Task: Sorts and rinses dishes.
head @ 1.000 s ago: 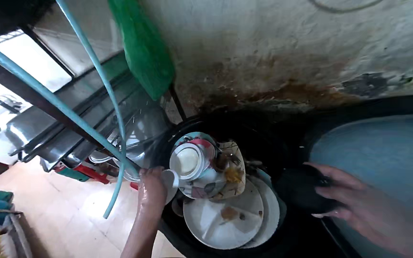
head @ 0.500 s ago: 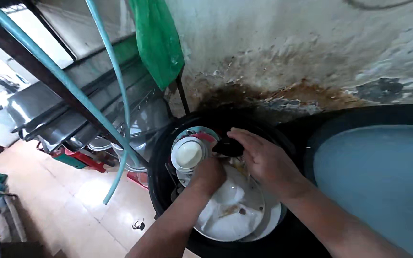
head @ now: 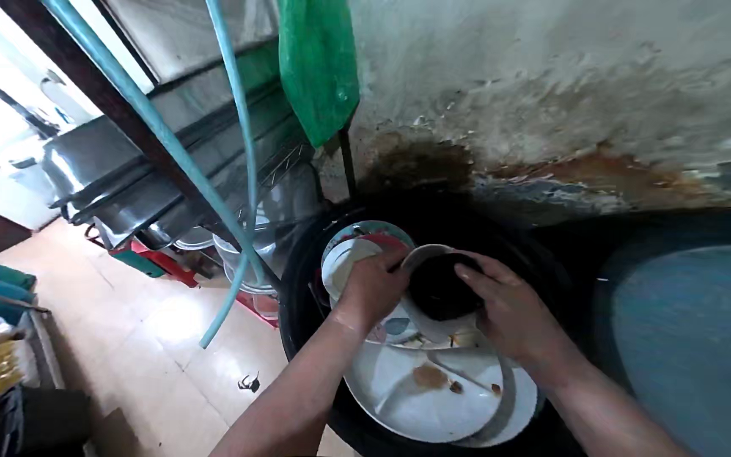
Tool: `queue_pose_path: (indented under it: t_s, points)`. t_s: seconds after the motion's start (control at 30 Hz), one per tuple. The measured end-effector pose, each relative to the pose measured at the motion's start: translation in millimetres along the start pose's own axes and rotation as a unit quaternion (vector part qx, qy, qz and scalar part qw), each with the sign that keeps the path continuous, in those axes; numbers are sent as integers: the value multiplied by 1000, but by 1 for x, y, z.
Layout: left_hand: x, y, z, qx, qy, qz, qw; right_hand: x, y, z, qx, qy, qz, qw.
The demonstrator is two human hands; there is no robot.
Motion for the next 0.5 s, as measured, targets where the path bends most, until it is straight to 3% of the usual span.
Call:
queue_pose_path:
  t_s: [0.07, 0.1, 0.17, 0.23, 0.3, 0.37, 0.5]
  points:
    - [-15, -14, -2, -2, -80, 88, 993, -4, 2, -3, -13, 4, 18, 1000]
    - [-27, -23, -2, -2, -98, 57, 994, -8, 4, -4, -14, 7, 29, 999]
    - [-46, -49, 3, -22, -132, -147, 980, -16, 8, -4, 4, 25, 52, 998]
    - [-43, -79, 12, -79, -235, -362, 899, -27, 13, -2, 28, 33, 60, 997]
    - [-20, -110, 29, -106, -295, -459, 831, -36, 17, 3, 48, 40, 32, 998]
    - [-1, -128, 33, -111, -344, -485, 797, -39, 17, 8, 55, 62, -32, 996]
    - [1, -145, 21, -61, -366, -495, 786, -57, 10, 19, 41, 47, -92, 994]
Point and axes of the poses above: each hand's wrist, its own z-axis away from the middle knuckle, its own x-axis out of the palm, y = z × x, the point moved 1 cm from there along -z, towards the middle knuckle, and after that the axes turned 6 degrees about -z, right-handed, at the moved point
